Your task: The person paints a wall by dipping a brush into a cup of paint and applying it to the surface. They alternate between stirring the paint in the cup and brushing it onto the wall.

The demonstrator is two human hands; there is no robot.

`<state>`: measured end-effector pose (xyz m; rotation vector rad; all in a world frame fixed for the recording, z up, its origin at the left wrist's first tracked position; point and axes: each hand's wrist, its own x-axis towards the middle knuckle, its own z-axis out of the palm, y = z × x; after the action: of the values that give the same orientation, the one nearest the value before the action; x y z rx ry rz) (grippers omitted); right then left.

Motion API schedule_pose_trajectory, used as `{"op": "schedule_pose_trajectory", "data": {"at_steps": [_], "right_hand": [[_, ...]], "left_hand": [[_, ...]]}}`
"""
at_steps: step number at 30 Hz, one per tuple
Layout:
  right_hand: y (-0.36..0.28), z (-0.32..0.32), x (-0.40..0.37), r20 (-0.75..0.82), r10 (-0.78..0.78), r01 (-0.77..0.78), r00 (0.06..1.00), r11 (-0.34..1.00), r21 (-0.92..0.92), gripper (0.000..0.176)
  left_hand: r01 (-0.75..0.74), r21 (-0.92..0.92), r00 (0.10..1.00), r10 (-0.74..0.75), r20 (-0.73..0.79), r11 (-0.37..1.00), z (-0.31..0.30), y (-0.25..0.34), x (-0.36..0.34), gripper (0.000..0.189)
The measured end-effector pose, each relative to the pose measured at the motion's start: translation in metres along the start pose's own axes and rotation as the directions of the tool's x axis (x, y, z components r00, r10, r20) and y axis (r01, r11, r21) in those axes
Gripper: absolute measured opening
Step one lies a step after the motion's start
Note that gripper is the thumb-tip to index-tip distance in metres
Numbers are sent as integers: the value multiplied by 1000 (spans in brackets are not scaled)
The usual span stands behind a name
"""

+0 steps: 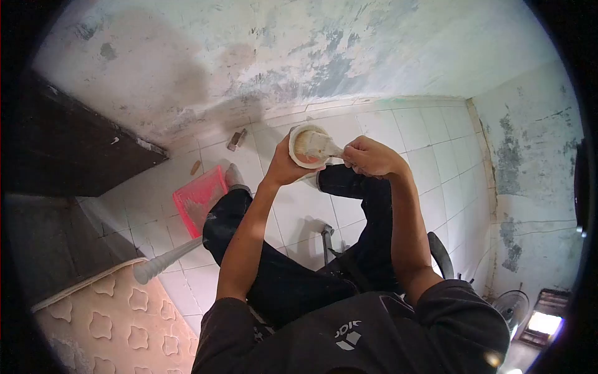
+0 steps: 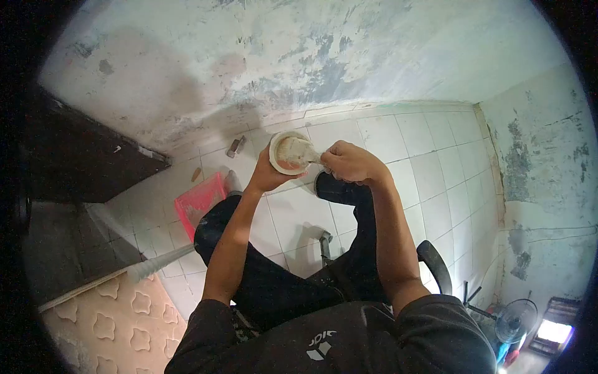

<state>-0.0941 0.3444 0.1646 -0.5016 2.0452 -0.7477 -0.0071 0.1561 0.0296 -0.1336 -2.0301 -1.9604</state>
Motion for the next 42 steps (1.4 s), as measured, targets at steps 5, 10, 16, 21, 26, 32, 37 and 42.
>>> {"op": "schedule_pose_trajectory", "data": {"at_steps": [5, 10, 16, 21, 26, 32, 37, 42], "right_hand": [[14, 14, 11, 57, -73, 56, 996, 964, 259, 36], [19, 22, 18, 30, -123, 105, 992, 931, 349, 36], [18, 26, 18, 37, -121, 101, 992, 935, 340, 35], [2, 30, 9, -185, -345, 280, 920, 910, -305, 27], [-30, 33, -15, -181, -423, 234, 888, 754, -614, 18], [-42, 39, -30, -257, -481, 78, 838, 571, -817, 11], [-47, 46, -17, -242, -605, 156, 759, 529, -834, 14], [-36, 50, -6, -299, -667, 248, 682, 596, -763, 23]], "left_hand": [[52, -101, 998, -55, -29, 993, 1, -2, -1, 79], [117, -131, 991, -124, -43, 984, -1, -2, -2, 79], [66, -61, 997, -69, -45, 996, -9, -3, 1, 79], [-17, -11, 998, 17, -54, 1000, -24, -17, 1, 76], [-69, 94, 992, 78, -98, 993, -24, -6, 0, 74], [-38, -116, 996, 28, -90, 992, -14, -13, -8, 64], [-109, 193, 980, 137, -142, 975, -14, -7, -8, 83], [-39, -91, 997, 33, -68, 995, -19, -3, -5, 84]]}}
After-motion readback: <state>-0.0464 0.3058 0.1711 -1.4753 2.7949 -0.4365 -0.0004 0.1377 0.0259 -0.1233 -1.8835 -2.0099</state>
